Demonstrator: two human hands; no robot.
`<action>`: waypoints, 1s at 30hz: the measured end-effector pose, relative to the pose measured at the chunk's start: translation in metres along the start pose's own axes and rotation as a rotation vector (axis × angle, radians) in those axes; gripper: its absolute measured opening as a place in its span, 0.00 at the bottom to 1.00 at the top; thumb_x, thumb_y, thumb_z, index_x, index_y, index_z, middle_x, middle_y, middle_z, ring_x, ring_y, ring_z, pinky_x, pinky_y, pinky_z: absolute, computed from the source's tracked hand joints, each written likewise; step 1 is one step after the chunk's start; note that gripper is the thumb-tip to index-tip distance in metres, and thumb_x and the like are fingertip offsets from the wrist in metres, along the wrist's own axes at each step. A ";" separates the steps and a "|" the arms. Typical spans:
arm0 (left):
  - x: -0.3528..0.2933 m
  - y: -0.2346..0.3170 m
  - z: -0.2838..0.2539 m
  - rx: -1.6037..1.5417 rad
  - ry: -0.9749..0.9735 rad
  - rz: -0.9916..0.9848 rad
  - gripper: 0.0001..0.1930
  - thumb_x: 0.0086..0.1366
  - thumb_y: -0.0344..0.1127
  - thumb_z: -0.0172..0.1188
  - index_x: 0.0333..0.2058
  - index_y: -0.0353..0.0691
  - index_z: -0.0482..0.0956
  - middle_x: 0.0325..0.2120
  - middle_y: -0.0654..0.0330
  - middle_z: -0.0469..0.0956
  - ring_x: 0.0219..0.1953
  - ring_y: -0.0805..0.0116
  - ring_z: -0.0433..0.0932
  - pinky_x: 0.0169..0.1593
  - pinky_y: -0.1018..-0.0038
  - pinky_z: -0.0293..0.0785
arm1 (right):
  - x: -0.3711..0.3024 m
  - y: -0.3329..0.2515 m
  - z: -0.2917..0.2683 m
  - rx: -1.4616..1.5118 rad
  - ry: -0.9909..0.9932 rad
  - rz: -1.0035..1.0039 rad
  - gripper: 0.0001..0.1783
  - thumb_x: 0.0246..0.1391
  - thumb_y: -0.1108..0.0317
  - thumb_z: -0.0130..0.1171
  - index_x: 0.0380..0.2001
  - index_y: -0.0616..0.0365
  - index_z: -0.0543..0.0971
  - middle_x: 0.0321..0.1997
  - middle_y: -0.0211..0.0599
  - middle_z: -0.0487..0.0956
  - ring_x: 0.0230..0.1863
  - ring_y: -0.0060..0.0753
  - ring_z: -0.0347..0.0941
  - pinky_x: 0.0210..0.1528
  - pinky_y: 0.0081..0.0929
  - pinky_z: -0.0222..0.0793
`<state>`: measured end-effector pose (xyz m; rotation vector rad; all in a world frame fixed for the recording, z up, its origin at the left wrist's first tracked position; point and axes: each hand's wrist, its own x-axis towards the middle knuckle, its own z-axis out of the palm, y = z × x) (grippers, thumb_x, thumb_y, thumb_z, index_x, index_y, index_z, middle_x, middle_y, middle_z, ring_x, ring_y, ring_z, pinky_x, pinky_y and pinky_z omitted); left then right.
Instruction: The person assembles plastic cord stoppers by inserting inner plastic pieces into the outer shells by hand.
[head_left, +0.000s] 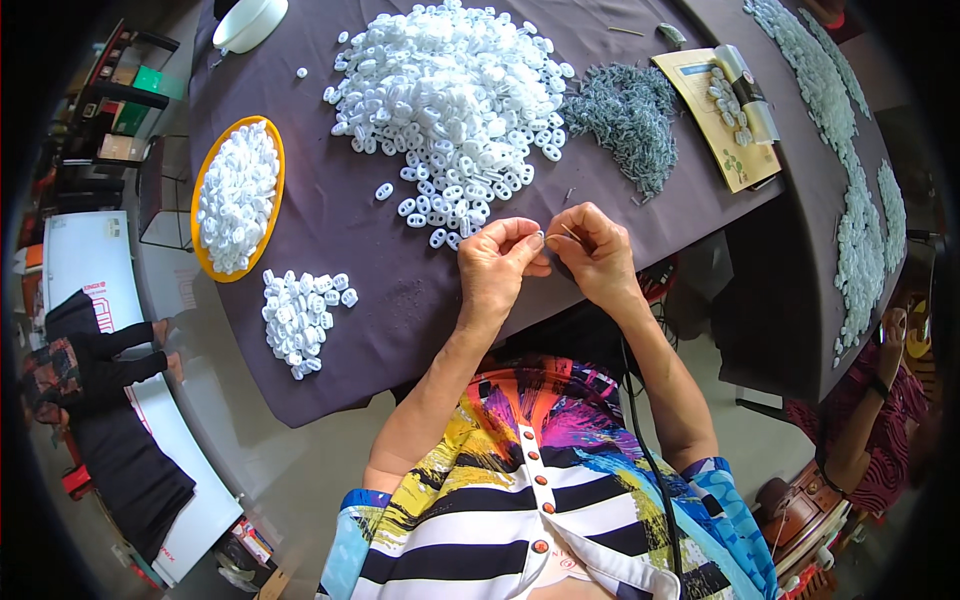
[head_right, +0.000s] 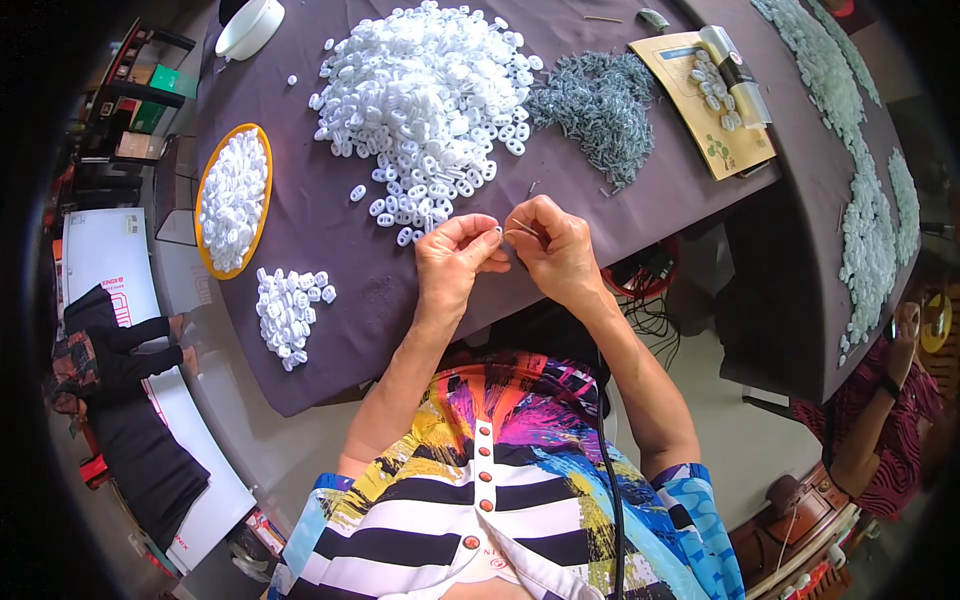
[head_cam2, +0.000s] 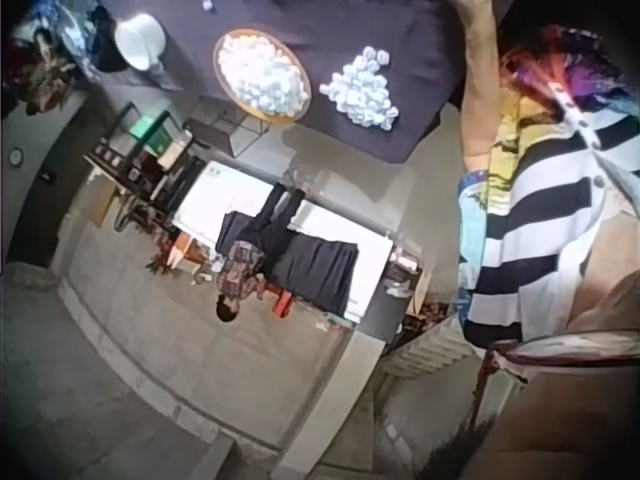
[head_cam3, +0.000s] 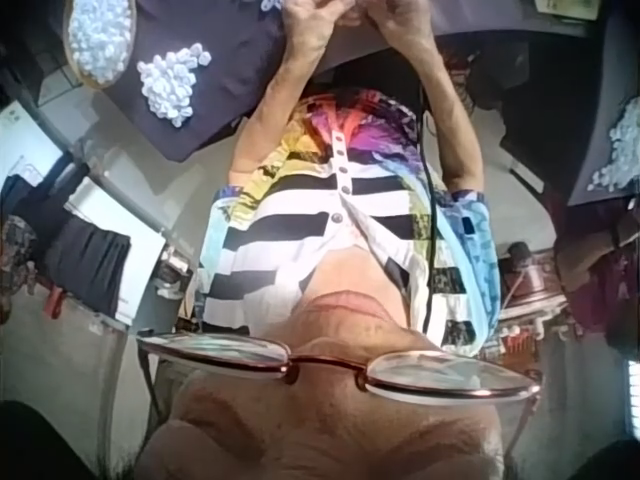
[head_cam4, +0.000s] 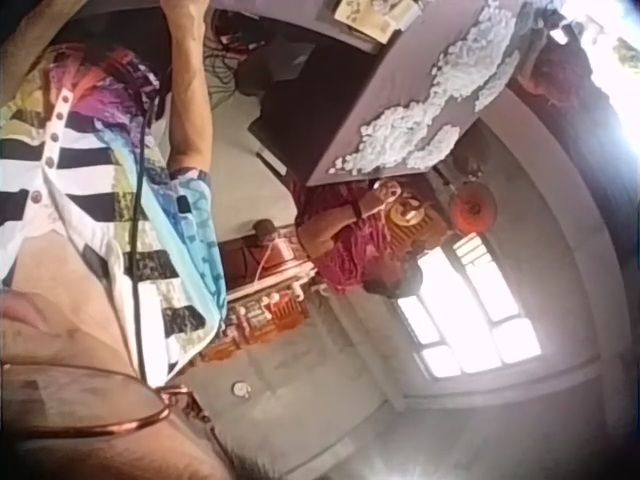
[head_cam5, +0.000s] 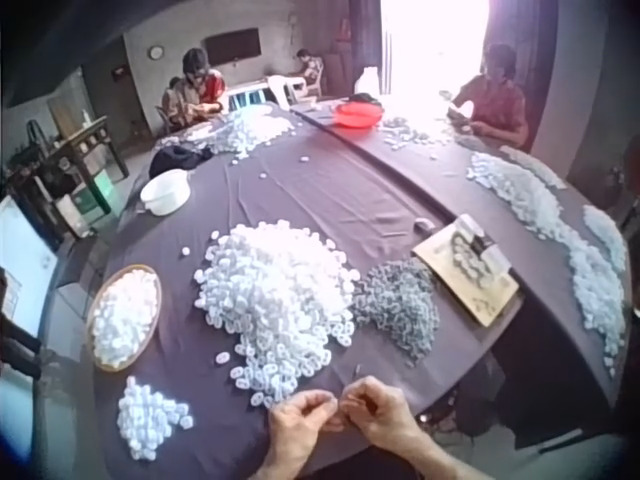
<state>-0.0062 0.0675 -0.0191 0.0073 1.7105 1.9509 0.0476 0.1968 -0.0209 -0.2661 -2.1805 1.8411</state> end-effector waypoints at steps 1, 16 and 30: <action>0.000 0.000 -0.001 -0.041 0.003 -0.016 0.05 0.56 0.23 0.59 0.33 0.31 0.76 0.24 0.60 0.77 0.21 0.75 0.76 0.25 0.77 0.78 | 0.000 0.000 0.000 0.000 -0.001 0.001 0.06 0.47 0.81 0.56 0.27 0.60 0.70 0.19 0.23 0.70 0.20 0.11 0.61 0.21 0.13 0.58; 0.001 0.000 -0.002 -0.086 -0.013 -0.016 0.05 0.56 0.24 0.58 0.33 0.31 0.76 0.24 0.60 0.77 0.21 0.75 0.76 0.26 0.77 0.78 | 0.000 -0.006 -0.002 -0.069 -0.051 0.039 0.05 0.48 0.83 0.52 0.26 0.62 0.71 0.23 0.24 0.72 0.26 0.10 0.65 0.28 0.11 0.62; -0.001 0.001 -0.001 -0.048 -0.016 0.004 0.05 0.57 0.25 0.58 0.32 0.30 0.77 0.24 0.61 0.77 0.21 0.77 0.76 0.26 0.79 0.78 | -0.005 -0.003 0.001 0.042 0.008 0.072 0.07 0.48 0.83 0.54 0.31 0.61 0.73 0.27 0.22 0.71 0.28 0.09 0.64 0.29 0.09 0.60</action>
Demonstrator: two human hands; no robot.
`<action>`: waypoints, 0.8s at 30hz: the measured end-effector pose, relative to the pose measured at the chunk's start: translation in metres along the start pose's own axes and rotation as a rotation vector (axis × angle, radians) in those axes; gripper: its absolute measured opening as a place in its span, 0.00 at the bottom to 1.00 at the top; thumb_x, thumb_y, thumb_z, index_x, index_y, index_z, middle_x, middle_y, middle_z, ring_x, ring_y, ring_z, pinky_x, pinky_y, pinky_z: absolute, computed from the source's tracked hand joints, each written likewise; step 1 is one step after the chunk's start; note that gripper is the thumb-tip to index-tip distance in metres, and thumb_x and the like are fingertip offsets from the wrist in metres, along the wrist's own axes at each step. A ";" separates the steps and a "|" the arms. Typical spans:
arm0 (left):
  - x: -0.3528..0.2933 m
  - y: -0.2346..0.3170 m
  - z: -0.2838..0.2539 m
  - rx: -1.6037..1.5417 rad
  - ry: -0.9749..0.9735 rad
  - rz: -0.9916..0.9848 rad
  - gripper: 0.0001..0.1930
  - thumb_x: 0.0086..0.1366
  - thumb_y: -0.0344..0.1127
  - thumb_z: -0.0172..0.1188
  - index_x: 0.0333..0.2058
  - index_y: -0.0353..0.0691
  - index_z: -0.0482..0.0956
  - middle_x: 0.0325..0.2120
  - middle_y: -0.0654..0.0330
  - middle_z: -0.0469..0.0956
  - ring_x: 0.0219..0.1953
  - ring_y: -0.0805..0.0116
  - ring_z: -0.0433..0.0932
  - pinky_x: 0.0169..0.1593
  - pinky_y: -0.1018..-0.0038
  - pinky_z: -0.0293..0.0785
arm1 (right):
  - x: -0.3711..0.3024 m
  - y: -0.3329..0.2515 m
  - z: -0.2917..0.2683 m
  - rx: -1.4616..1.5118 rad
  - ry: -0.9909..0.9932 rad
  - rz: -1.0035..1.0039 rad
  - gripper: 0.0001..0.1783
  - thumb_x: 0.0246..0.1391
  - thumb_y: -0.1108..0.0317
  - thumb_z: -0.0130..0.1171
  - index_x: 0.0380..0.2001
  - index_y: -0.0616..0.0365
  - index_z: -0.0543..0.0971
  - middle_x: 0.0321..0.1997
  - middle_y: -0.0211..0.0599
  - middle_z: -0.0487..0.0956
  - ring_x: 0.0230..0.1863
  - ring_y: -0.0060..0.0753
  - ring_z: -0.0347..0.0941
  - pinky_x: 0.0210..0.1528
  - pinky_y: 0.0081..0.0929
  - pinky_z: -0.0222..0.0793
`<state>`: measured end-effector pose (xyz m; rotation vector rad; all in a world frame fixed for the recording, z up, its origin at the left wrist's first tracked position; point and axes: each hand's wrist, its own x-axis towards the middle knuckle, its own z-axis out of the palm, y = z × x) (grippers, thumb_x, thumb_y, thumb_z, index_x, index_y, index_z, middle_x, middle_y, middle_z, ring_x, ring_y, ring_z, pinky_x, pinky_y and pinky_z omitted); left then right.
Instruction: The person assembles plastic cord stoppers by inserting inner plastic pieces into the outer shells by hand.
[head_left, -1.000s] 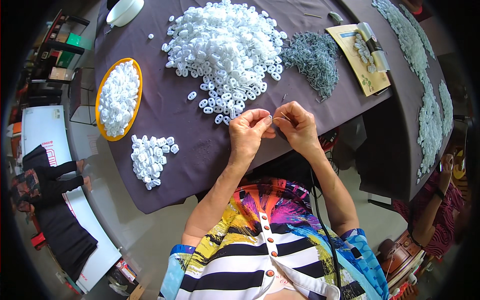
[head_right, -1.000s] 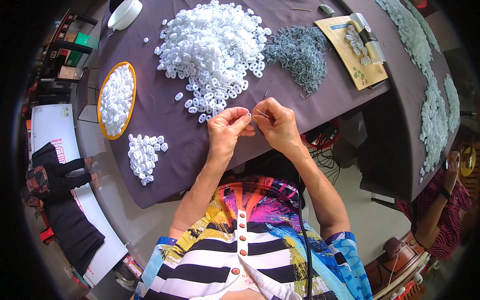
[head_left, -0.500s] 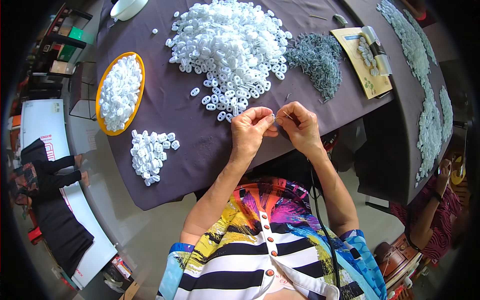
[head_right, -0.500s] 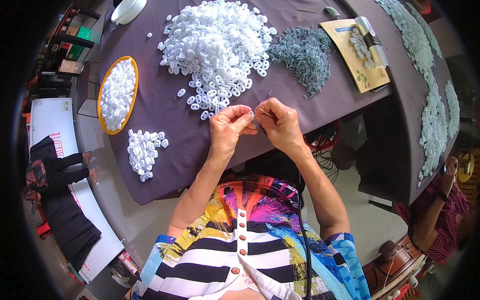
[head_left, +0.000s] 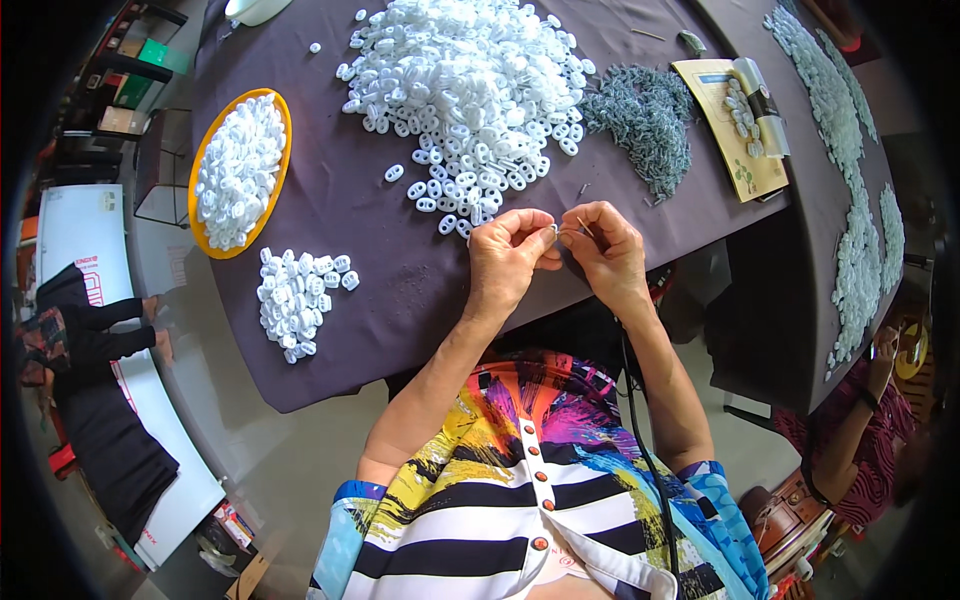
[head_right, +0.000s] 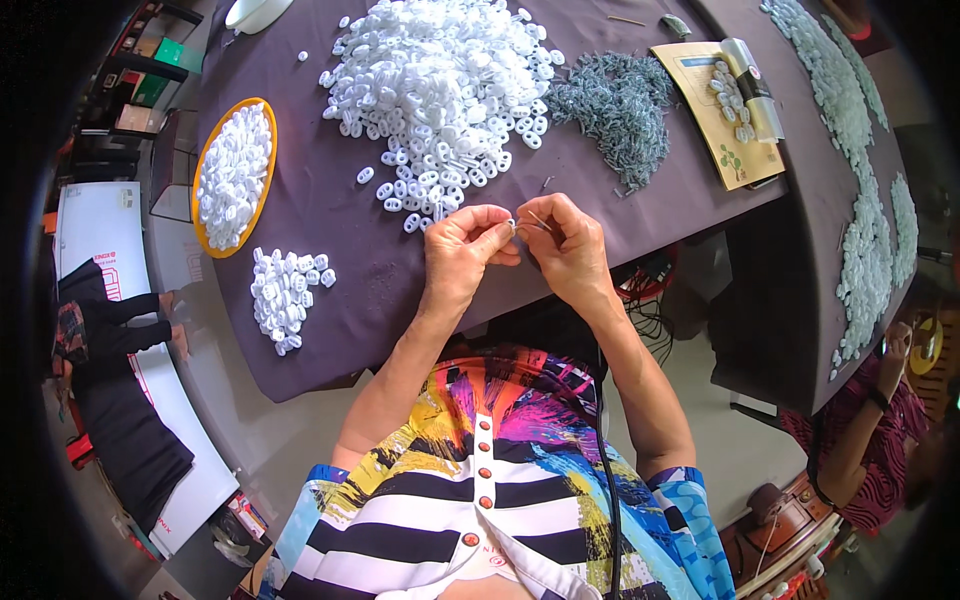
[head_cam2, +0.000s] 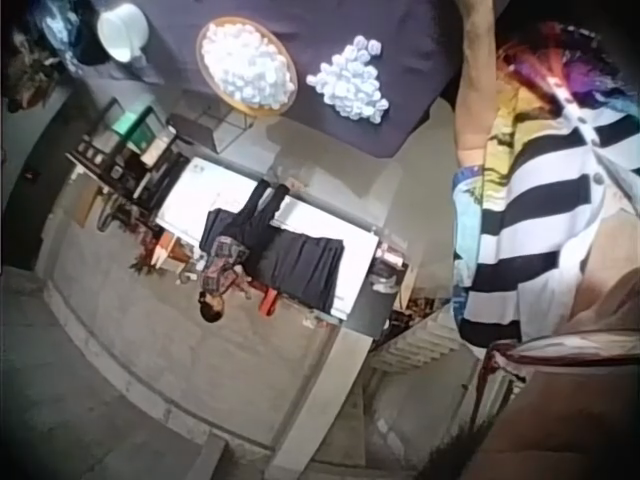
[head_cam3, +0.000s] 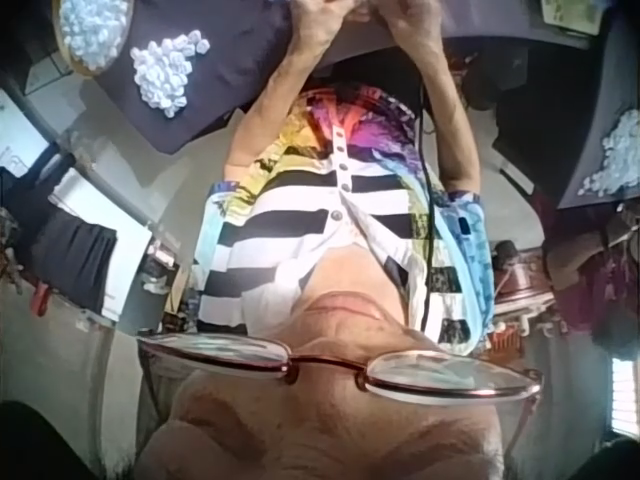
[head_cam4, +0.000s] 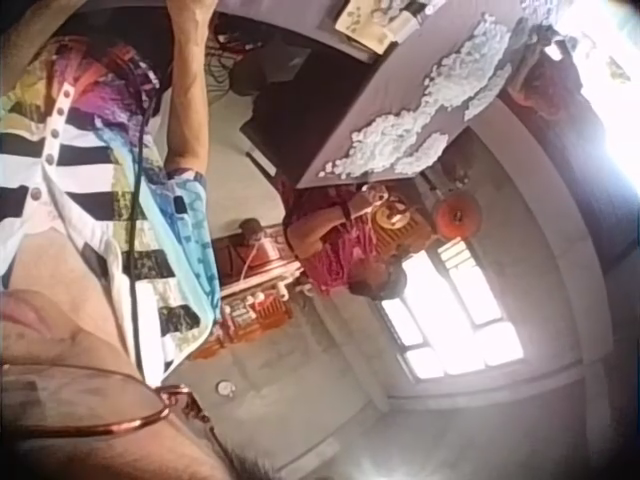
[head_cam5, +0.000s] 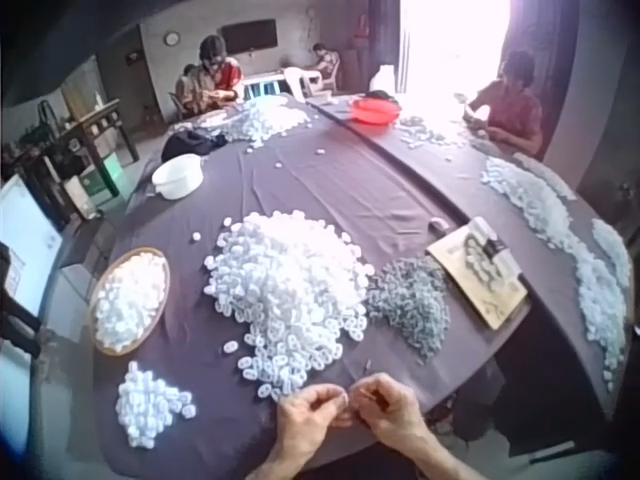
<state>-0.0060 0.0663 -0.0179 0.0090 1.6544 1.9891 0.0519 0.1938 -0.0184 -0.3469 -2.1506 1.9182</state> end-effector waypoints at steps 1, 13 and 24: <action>0.000 0.000 0.000 0.003 -0.001 0.001 0.05 0.57 0.24 0.58 0.32 0.30 0.76 0.24 0.61 0.77 0.21 0.76 0.76 0.26 0.79 0.78 | 0.000 0.001 0.000 -0.001 -0.002 0.001 0.07 0.48 0.83 0.54 0.31 0.61 0.73 0.27 0.22 0.71 0.28 0.09 0.64 0.29 0.09 0.60; 0.000 -0.003 0.001 0.077 0.003 0.010 0.04 0.57 0.23 0.57 0.31 0.29 0.76 0.22 0.59 0.77 0.21 0.76 0.76 0.25 0.78 0.78 | 0.000 0.005 -0.004 -0.086 -0.050 -0.028 0.07 0.47 0.84 0.55 0.27 0.61 0.70 0.26 0.24 0.72 0.29 0.09 0.65 0.29 0.10 0.62; -0.001 -0.002 0.000 -0.105 0.033 -0.002 0.04 0.58 0.23 0.56 0.32 0.30 0.75 0.25 0.60 0.77 0.22 0.75 0.77 0.26 0.79 0.78 | 0.001 0.001 0.000 -0.135 -0.036 0.009 0.07 0.47 0.83 0.56 0.31 0.62 0.74 0.29 0.27 0.76 0.31 0.12 0.70 0.33 0.11 0.67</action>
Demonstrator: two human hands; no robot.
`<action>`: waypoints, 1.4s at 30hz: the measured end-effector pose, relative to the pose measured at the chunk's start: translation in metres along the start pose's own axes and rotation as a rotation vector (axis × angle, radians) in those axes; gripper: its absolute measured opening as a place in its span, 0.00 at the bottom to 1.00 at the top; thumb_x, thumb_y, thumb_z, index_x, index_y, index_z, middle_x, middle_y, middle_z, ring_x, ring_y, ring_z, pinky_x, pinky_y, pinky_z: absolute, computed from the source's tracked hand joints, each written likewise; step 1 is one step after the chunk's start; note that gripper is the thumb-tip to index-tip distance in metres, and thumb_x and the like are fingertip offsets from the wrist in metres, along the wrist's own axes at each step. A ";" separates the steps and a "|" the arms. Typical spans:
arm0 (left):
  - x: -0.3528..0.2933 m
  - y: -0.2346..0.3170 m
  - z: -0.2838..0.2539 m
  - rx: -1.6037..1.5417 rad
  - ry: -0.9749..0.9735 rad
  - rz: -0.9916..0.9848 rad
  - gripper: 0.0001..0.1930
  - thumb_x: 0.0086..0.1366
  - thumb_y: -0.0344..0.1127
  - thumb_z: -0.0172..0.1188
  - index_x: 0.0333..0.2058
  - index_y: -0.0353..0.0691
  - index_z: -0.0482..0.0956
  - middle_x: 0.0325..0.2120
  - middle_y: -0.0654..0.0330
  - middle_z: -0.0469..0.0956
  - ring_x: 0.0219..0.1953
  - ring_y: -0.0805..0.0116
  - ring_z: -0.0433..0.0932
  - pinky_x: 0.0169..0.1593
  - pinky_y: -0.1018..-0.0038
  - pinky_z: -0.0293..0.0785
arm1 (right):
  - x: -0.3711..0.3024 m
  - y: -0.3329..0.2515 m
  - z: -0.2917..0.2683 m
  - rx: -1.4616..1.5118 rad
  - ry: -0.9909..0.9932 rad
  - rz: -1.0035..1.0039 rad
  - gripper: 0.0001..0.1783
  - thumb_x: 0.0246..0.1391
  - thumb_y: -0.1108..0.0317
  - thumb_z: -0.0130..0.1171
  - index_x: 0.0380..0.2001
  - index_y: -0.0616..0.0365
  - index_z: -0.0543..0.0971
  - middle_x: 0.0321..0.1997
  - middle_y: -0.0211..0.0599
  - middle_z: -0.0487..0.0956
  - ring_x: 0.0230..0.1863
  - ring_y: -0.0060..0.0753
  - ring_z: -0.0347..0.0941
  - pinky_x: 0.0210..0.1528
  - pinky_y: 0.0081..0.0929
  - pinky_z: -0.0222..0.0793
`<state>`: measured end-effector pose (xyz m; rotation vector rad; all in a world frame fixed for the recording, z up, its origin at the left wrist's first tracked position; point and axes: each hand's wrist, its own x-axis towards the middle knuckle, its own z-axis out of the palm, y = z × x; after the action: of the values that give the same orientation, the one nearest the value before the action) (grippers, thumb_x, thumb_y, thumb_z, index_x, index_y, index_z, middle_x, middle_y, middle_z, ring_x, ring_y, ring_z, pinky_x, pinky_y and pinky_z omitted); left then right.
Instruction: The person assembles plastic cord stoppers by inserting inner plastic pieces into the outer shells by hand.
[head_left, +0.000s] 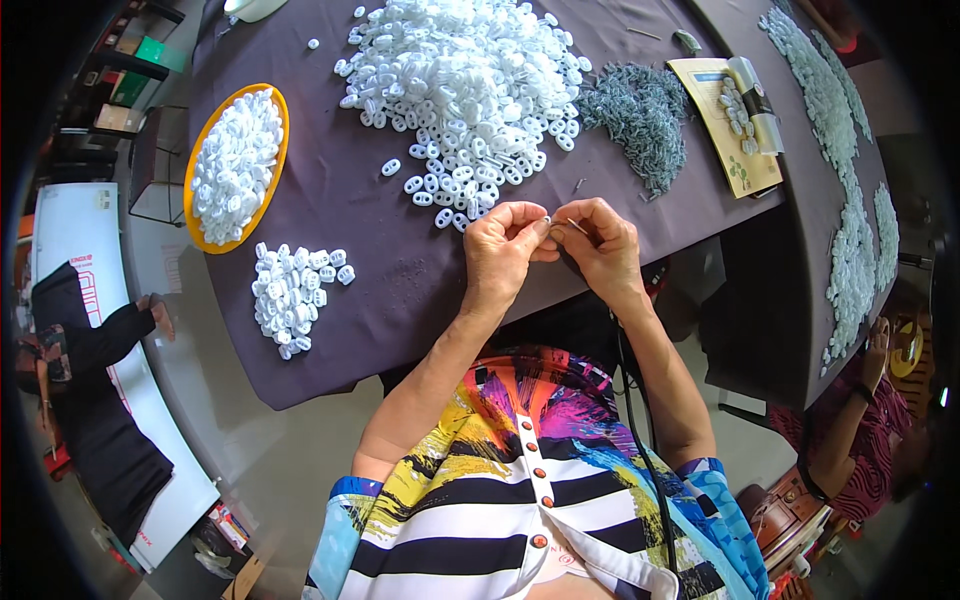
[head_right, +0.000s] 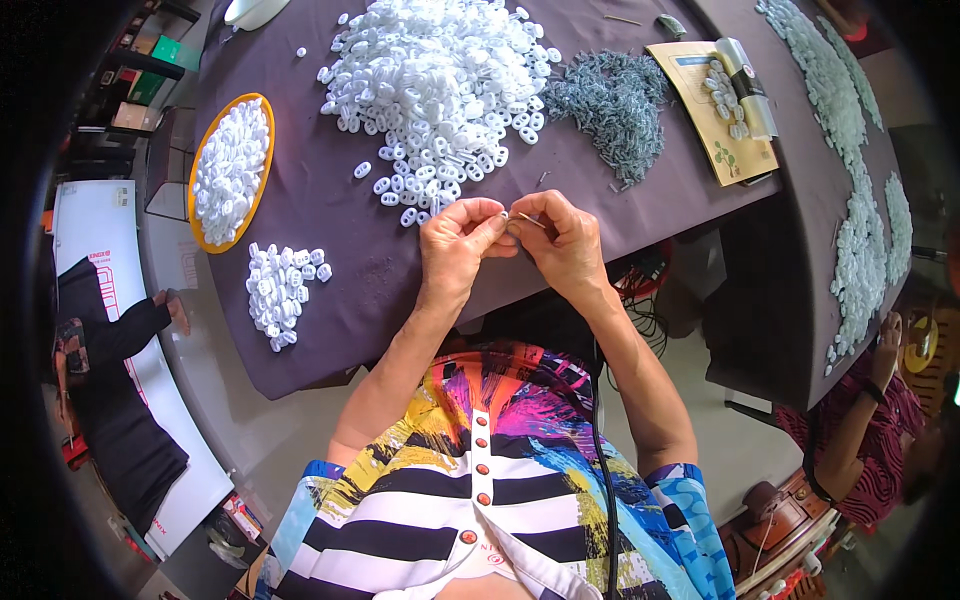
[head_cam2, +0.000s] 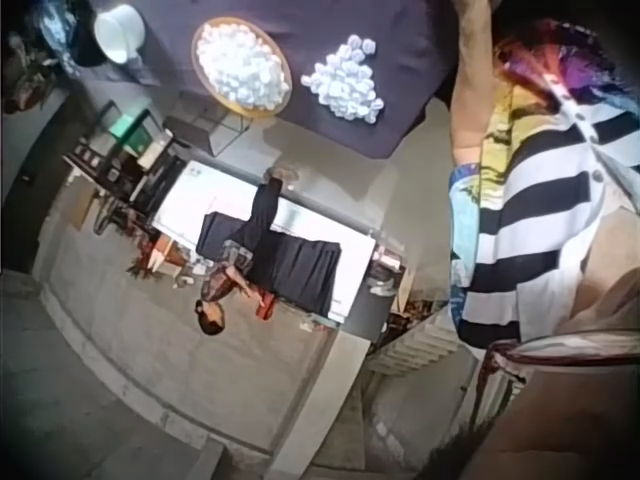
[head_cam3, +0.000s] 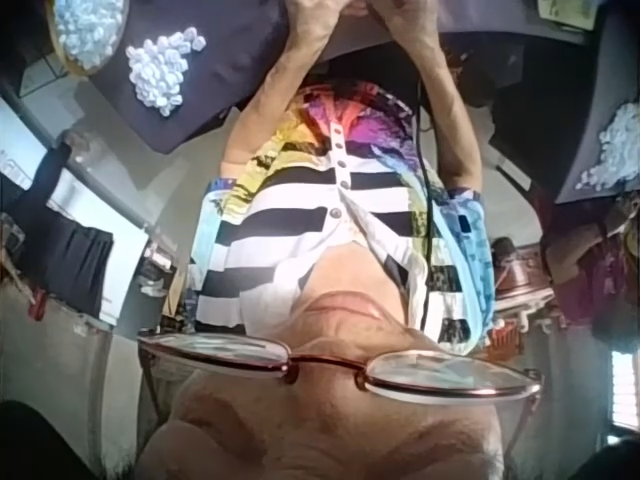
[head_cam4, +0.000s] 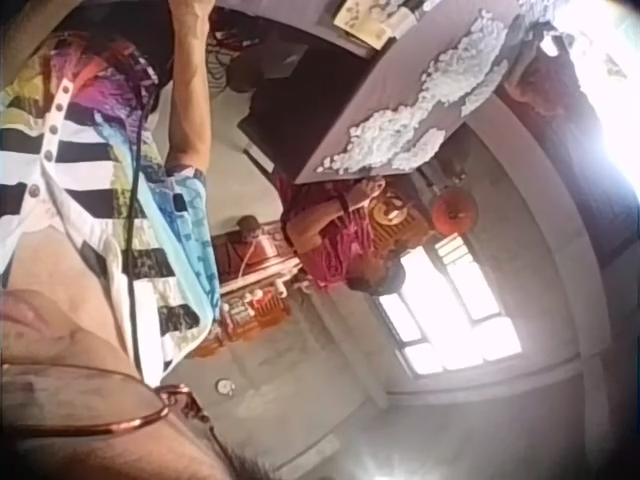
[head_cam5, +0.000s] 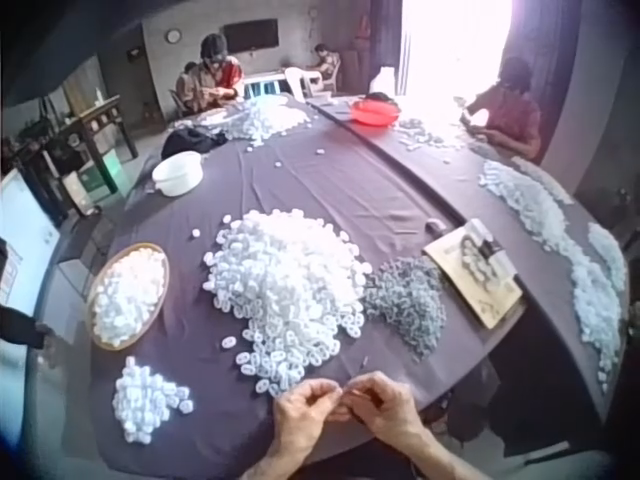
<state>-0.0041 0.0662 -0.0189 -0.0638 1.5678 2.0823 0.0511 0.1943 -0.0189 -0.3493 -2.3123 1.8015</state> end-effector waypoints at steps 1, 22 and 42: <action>0.000 0.001 -0.001 0.018 -0.006 -0.001 0.04 0.58 0.23 0.56 0.32 0.31 0.75 0.25 0.59 0.77 0.22 0.74 0.77 0.27 0.78 0.79 | -0.001 0.001 -0.001 -0.002 0.000 -0.002 0.07 0.47 0.83 0.56 0.31 0.62 0.74 0.29 0.27 0.76 0.31 0.12 0.70 0.33 0.11 0.67; -0.005 -0.004 -0.010 -0.076 -0.016 0.086 0.05 0.58 0.24 0.57 0.34 0.32 0.75 0.24 0.61 0.76 0.22 0.75 0.76 0.25 0.80 0.77 | -0.002 -0.010 -0.011 -0.371 -0.062 -0.280 0.09 0.45 0.81 0.56 0.33 0.59 0.78 0.27 0.35 0.73 0.25 0.29 0.72 0.27 0.23 0.66; -0.006 -0.002 -0.009 0.144 -0.097 0.093 0.09 0.59 0.24 0.55 0.39 0.32 0.77 0.24 0.62 0.76 0.22 0.77 0.75 0.23 0.81 0.76 | 0.009 -0.013 -0.009 -0.293 -0.054 -0.184 0.04 0.51 0.73 0.54 0.29 0.63 0.75 0.25 0.39 0.74 0.25 0.31 0.71 0.28 0.24 0.65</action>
<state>-0.0002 0.0564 -0.0218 0.1625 1.6847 2.0030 0.0438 0.2021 -0.0041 -0.1237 -2.5556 1.4069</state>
